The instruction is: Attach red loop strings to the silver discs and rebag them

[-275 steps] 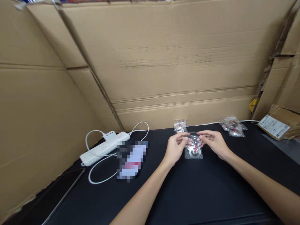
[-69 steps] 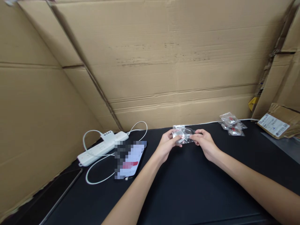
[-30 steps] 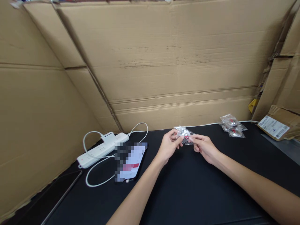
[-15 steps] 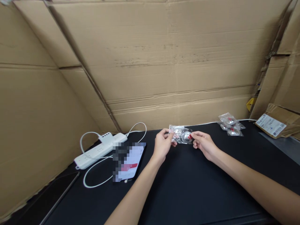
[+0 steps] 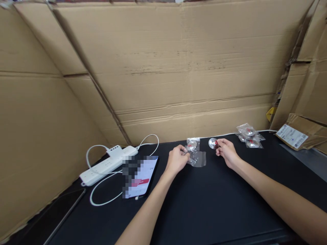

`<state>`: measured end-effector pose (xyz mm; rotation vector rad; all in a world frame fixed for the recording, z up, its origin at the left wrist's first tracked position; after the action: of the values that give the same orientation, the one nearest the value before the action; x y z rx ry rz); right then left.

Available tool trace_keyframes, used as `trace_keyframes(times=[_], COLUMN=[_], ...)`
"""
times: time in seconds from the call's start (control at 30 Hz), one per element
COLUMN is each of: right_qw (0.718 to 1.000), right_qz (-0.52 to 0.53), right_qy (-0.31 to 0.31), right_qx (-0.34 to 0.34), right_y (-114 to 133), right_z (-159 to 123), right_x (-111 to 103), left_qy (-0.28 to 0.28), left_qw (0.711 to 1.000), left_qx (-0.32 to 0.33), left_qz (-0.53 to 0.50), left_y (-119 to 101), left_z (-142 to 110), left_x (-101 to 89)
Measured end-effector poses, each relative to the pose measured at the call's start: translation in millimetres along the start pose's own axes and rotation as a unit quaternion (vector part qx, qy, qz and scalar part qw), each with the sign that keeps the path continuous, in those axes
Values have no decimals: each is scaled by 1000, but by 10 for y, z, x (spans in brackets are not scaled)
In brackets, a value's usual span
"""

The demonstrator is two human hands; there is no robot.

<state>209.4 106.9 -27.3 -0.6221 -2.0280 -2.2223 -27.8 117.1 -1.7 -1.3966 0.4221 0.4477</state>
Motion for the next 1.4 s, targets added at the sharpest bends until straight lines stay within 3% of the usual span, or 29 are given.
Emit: trace_keyframes(times=[0.17,0.27,0.37,0.47,0.6,0.73,0.9,1.03,1.1,1.13,1.23,1.3,1.4], right_qw=[1000,1000,999,998,995,989,986,983,962,934,817,760,722], right_qz=[-14,-24,-33,-42,-54,-62,-69,-113,-203,-274,-476,-539,-565], right_qy=[1,5,13,30,70,126,140,101,92,102,155,189,233], right_qx=[-6,-10,-16,-26,-40,-56,-62,-102,-161,-203,-287,-309,-325], right_y=[-1,-1,-1,12,56,109,166,284,396,459,519,507,497], right_z=[0,-2,-11,-50,-164,-293,-311,-208,-185,-199,-285,-345,-423], right_x=[3,7,34,111,278,448,488,270,111,59,-30,-54,-10], left_qy=[-23,-31,-80,-96,-24,79,99,93,86,84,80,76,71], left_qw=[976,958,943,949,972,974,974,979,982,982,972,956,929], left_qx=[32,43,93,156,209,211,164,141,149,160,215,256,309], left_qz=[214,281,310,257,101,-32,-117,-115,-79,-53,54,123,193], left_y=[-65,-113,-249,-421,-635,-726,-601,-529,-550,-575,-673,-724,-763], left_z=[-40,-68,-111,-178,-304,-398,-307,-271,-314,-349,-482,-566,-645], left_x=[-28,-24,-56,-41,82,242,280,285,298,314,406,485,583])
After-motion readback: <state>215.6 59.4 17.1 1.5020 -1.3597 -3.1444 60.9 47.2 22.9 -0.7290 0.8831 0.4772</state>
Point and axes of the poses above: each hand's wrist, its own z-axis towards the middle knuckle, its own x-axis out of the palm, y = z × x, the point moved 8 cm from there along z, towards the middle knuckle, and after that the axes turned 1 degree about -x, right-handed, at the moved point
